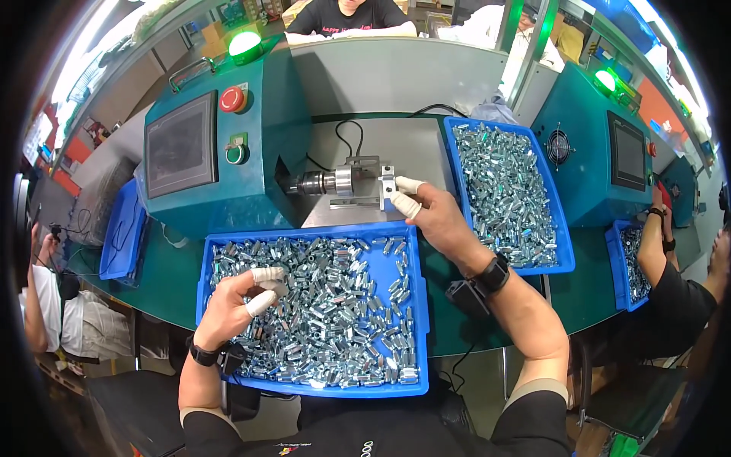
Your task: The person picks up a metal part from a blue bin, inserts it into a machine for processing, and then places it into a separate blue bin. This process is repeated with several more parts throughout the video.
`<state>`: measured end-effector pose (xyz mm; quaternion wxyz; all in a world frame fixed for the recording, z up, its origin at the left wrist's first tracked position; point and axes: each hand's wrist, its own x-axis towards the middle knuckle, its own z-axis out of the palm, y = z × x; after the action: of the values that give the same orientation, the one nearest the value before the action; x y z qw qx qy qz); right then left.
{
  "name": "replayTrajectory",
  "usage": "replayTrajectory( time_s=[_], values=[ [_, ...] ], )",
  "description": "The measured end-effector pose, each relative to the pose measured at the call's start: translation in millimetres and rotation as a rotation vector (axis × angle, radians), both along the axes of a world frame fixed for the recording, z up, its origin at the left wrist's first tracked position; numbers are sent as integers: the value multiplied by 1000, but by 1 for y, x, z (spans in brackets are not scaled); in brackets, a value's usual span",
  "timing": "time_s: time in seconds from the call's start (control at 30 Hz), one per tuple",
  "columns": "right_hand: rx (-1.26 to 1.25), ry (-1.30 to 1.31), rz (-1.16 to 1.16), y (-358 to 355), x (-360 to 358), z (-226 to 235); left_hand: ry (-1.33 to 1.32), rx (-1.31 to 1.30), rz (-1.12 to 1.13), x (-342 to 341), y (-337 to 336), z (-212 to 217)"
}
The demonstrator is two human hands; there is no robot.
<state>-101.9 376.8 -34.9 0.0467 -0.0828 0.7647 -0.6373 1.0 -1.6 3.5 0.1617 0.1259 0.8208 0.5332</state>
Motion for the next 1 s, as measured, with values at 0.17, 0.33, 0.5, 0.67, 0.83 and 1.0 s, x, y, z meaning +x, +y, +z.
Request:
replayTrajectory(
  time_s=[0.17, 0.33, 0.5, 0.67, 0.83, 1.0],
  values=[
    [52, 13, 20, 2, -5, 4, -6, -14, -3, -2, 2, 2],
    [108, -9, 72, -1, -6, 13, 29, -45, -23, -1, 4, 1],
    [80, -55, 146, 4, -11, 20, 30, -51, -24, -2, 6, 5],
    [96, -121, 221, 3, -24, 24, 2, -57, -11, -1, 8, 5],
    [61, -52, 282, 2, -42, 17, -19, -48, 3, -3, 9, 2],
    [163, -89, 414, 5, -58, 28, -5, -86, 8, -4, 7, -1]
  ],
)
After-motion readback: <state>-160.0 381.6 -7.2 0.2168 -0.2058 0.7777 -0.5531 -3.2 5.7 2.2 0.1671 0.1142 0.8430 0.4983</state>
